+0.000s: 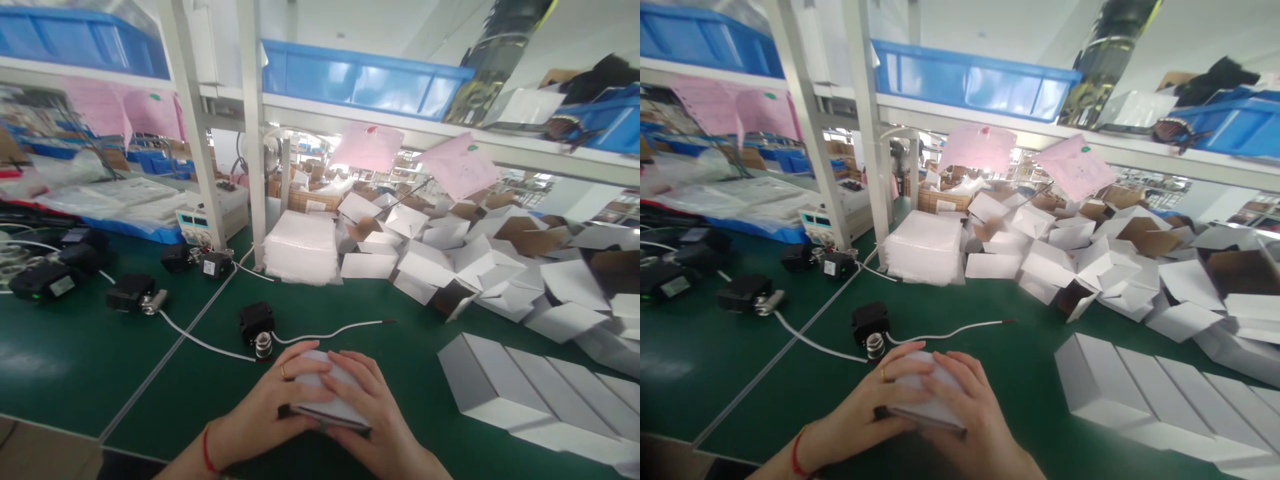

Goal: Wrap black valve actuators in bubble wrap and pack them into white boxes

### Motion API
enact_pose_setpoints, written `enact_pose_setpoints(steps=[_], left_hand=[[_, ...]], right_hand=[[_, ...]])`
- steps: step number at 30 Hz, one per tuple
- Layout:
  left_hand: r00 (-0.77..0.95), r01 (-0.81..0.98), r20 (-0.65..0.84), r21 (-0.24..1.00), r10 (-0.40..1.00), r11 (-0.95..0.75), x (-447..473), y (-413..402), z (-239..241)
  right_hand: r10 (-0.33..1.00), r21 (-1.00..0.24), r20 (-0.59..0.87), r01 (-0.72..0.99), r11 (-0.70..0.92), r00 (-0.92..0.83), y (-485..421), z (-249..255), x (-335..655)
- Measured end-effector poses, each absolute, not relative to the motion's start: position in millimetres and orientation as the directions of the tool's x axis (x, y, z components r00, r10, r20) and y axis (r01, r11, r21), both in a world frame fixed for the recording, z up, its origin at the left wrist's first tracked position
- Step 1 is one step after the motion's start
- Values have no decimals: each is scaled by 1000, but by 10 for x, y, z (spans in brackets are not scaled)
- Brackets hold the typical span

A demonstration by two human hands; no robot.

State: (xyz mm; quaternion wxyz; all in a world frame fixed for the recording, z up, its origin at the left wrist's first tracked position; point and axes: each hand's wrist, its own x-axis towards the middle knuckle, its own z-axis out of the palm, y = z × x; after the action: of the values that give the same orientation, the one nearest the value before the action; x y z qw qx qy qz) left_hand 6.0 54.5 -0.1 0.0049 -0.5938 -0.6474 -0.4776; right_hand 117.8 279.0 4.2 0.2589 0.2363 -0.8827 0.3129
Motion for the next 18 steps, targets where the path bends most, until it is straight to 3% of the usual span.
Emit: enact_pose_setpoints(steps=[4,7,12,15,18], left_hand=[[-457,718,526,694,717,-52,96,477,-16],[-371,807,600,585,709,-73,119,487,-51],[-307,877,630,478,713,-44,110,544,-8],[-339,904,636,425,693,52,66,454,42],[-417,896,663,414,622,160,-17,241,67]], right_hand=[[-241,-523,557,-562,642,-794,2869,31,1251],[-239,-438,623,-585,683,-745,2847,3,1296],[-153,-437,663,-545,715,-733,2756,-30,1294],[-73,-364,685,-427,828,-725,2816,-54,1352],[28,-218,733,-196,956,-679,3029,-100,1500]])
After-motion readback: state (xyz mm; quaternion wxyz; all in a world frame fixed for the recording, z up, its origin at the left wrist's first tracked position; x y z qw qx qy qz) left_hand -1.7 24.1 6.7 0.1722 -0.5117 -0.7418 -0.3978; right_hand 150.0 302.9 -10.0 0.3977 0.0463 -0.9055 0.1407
